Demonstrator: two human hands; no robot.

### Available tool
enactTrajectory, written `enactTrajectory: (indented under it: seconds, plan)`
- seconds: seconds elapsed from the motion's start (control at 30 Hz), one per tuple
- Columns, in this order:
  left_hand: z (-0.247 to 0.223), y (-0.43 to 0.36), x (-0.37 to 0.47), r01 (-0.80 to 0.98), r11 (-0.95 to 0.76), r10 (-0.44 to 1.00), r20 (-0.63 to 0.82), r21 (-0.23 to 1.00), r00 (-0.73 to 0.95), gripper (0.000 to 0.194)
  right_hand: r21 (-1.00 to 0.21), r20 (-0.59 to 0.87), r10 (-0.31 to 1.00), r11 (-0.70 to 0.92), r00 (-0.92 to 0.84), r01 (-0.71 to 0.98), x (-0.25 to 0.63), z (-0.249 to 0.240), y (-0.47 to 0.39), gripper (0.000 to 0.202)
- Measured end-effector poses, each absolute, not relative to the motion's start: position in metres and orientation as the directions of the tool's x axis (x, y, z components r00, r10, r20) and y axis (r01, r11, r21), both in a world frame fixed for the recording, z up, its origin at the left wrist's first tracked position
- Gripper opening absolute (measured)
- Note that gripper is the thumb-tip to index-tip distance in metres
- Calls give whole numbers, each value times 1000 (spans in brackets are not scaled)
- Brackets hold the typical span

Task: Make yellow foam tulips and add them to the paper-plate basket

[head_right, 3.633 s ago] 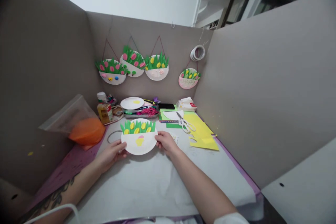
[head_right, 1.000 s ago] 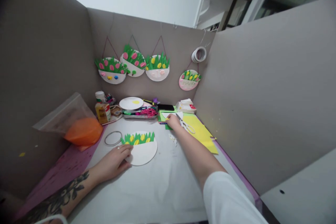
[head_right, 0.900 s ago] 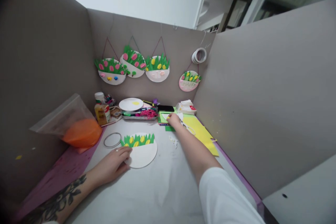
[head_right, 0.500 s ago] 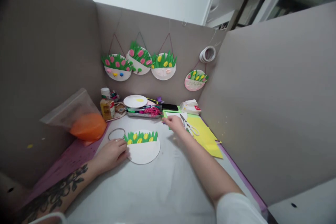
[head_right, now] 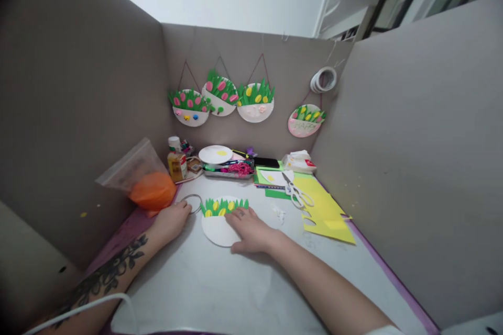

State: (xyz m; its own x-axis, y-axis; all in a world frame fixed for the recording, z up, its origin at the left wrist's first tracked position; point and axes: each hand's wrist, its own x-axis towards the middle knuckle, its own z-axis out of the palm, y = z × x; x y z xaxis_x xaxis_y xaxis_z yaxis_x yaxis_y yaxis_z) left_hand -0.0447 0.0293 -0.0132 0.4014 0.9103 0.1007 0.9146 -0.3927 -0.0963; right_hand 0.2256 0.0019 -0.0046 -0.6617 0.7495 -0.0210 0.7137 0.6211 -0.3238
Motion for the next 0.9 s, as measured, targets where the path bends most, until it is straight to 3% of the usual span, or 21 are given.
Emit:
enactTrajectory:
  seconds: [0.23, 0.3, 0.4, 0.47, 0.67, 0.77, 0.9]
  plan:
    - [-3, 22, -41, 955, -261, 965, -2, -142, 264, 32, -286, 89, 781, 614, -618, 735, 219, -6, 17, 77]
    - [0, 21, -41, 964, -225, 974, -28, -140, 224, 32, -279, 63, 787, 605, -614, 746, 218, -12, 23, 77]
    - [6, 20, -41, 976, -182, 983, -64, -124, 175, 31, -302, 20, 770, 612, -637, 731, 220, -19, 31, 79]
    - [10, 20, -40, 977, -184, 983, -50, -105, 179, 29, -337, 101, 790, 599, -605, 726, 226, -20, 34, 74]
    - [10, 12, -26, 917, -397, 914, 98, 21, 394, 22, -497, 471, 854, 462, -219, 734, 262, -10, 40, 37]
    - [1, 6, -17, 832, -545, 838, 104, 107, 535, 18, -534, 488, 869, 375, -87, 758, 282, -8, 51, 27]
    - [-13, 7, -11, 763, -607, 794, 122, 221, 596, 30, -488, 454, 886, 335, -93, 806, 301, -10, 79, 19]
